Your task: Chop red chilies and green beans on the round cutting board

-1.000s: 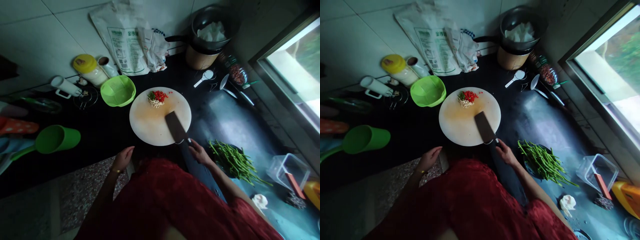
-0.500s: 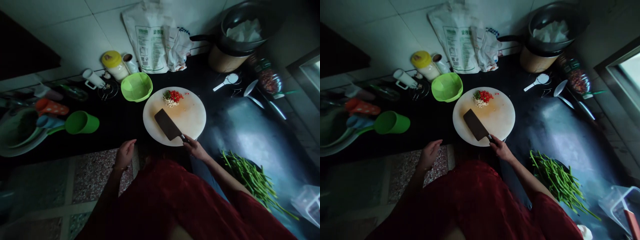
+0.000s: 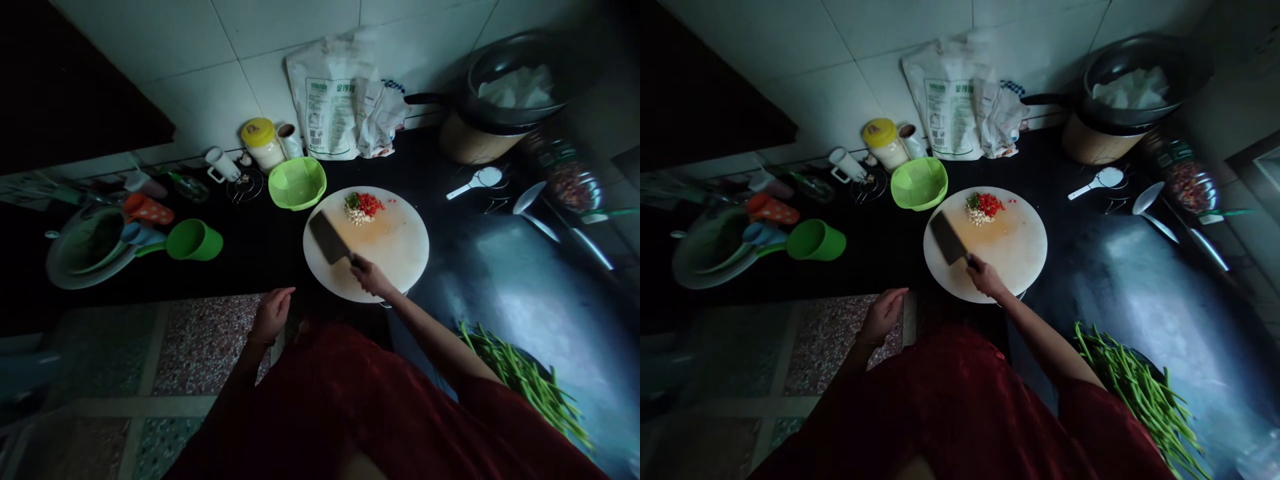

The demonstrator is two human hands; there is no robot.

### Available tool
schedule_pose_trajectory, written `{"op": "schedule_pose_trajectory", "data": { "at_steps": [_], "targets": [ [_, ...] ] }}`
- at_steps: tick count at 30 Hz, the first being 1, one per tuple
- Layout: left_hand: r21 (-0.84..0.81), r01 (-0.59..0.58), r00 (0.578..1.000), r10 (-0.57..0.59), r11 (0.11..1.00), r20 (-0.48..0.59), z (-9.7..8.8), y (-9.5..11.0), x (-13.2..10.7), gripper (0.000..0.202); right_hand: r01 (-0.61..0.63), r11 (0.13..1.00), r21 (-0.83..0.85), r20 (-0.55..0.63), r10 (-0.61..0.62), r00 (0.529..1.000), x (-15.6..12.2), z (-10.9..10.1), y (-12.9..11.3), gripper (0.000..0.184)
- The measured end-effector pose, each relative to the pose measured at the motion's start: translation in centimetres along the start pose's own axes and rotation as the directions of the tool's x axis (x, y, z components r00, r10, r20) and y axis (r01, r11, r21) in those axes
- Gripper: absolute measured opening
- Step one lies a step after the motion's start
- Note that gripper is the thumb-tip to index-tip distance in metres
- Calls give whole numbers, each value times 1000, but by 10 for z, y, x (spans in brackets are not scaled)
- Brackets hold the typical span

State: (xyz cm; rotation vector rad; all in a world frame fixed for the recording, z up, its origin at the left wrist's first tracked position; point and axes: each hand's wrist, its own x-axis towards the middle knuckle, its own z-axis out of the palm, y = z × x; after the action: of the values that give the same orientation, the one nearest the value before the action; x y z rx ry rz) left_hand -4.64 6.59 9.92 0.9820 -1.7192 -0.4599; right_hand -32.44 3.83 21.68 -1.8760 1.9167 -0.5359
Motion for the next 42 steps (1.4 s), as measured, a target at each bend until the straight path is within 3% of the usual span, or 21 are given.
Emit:
{"op": "schedule_pose_trajectory", "data": {
  "at_steps": [2, 4, 7, 9, 14, 17, 20, 23, 26, 28, 30, 32, 33, 35, 38, 42],
  "targets": [
    [13, -20, 998, 21, 1000, -67, -8, 8, 0, 31, 118, 991, 59, 155, -126, 980, -8, 12, -7, 55],
    [70, -17, 985, 28, 997, -167, -18, 15, 2, 32, 195, 965, 174, 174, -225, 959, -19, 20, -14, 54],
    [221, 32, 962, 30, 975, -270, -26, 22, 4, 40, 52, 923, 380, 163, -122, 979, -31, 18, -23, 66],
    [306, 44, 973, 29, 951, -230, -24, 25, 5, 46, -29, 880, 474, 210, -81, 974, -37, 10, -26, 75],
    [405, -51, 998, 57, 913, -3, -10, 30, 26, 56, -69, 827, 558, 234, -77, 969, -50, -4, -26, 81],
    [427, -44, 997, 67, 903, -38, -17, 28, 54, 61, -75, 848, 525, 227, -55, 972, -62, -7, -30, 82],
    [425, 35, 990, 28, 905, -139, -35, 11, 83, 62, -83, 874, 480, 218, -27, 976, -72, -11, -33, 83],
    [392, 169, 971, -85, 904, -223, -53, -23, 95, 61, -48, 916, 398, 179, -27, 984, -78, -15, -36, 79],
    [331, 334, 942, -299, 882, -154, -68, -63, 85, 54, 167, 979, 120, -42, -163, 986, -77, -18, -40, 65],
    [319, 436, 900, -406, 842, -158, -82, -81, 73, 54, 290, 929, -229, -233, -342, 910, -75, -20, -43, 53],
    [311, 480, 870, -400, 820, -287, -97, -82, 65, 61, 289, 779, -557, -297, -512, 806, -70, -23, -46, 42],
    [328, 402, 884, -268, 855, -383, -104, -63, 62, 63, 244, 598, -764, -248, -620, 745, -66, -24, -49, 34],
    [354, 312, 913, -174, 882, -370, -103, -47, 63, 63, 229, 516, -825, -208, -654, 727, -64, -24, -50, 34],
    [413, 84, 972, 17, 907, -236, -90, -12, 68, 61, 215, 402, -890, -144, -696, 704, -60, -22, -53, 38],
    [404, -197, 979, 198, 894, 37, -57, 31, 78, 64, 219, 337, -916, -102, -722, 685, -57, -13, -58, 43],
    [364, -356, 932, 296, 861, 210, -27, 49, 88, 73, 240, 301, -923, -69, -744, 665, -60, -2, -65, 47]
  ]
}}
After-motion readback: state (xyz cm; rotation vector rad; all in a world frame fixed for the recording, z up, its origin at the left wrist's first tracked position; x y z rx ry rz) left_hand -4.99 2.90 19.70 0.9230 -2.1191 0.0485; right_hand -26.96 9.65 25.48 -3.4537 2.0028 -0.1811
